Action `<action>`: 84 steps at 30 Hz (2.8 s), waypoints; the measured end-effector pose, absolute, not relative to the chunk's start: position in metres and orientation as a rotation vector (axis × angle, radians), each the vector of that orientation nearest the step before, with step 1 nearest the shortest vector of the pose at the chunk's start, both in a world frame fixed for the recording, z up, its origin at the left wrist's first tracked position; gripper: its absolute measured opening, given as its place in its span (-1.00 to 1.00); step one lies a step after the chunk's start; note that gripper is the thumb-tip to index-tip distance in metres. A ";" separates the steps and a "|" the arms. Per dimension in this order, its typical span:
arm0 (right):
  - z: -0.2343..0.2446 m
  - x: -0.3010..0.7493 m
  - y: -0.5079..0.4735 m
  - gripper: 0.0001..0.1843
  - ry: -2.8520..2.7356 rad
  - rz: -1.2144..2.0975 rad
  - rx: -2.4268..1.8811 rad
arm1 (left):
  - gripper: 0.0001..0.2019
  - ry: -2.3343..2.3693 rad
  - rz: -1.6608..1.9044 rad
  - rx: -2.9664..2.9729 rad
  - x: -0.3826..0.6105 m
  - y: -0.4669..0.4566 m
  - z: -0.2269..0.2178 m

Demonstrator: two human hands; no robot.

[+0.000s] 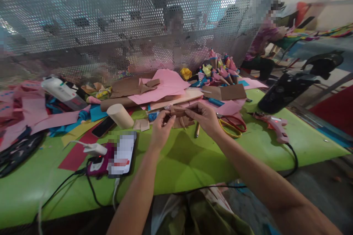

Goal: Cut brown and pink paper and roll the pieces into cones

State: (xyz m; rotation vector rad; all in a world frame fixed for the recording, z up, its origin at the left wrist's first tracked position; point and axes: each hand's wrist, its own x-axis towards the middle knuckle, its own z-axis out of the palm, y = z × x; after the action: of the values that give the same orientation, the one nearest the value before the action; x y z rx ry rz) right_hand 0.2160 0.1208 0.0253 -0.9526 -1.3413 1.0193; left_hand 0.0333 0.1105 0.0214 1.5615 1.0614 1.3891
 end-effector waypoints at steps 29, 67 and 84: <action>0.019 0.213 0.120 -0.78 -1.566 0.711 -0.926 | -0.67 1.008 1.291 1.136 0.034 0.119 0.020; 0.021 0.216 0.124 -0.81 -1.471 0.850 -0.935 | -0.57 0.994 1.291 1.125 0.027 0.120 0.023; 0.023 0.214 0.122 -0.83 -1.431 0.747 -0.969 | -0.52 0.991 1.249 1.303 0.028 0.113 0.030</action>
State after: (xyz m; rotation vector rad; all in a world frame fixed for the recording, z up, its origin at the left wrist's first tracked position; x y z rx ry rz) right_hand 0.2140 0.1219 0.0231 -0.9688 -1.4305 0.7467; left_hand 0.0284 0.1135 0.0296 1.3027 0.9909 1.2486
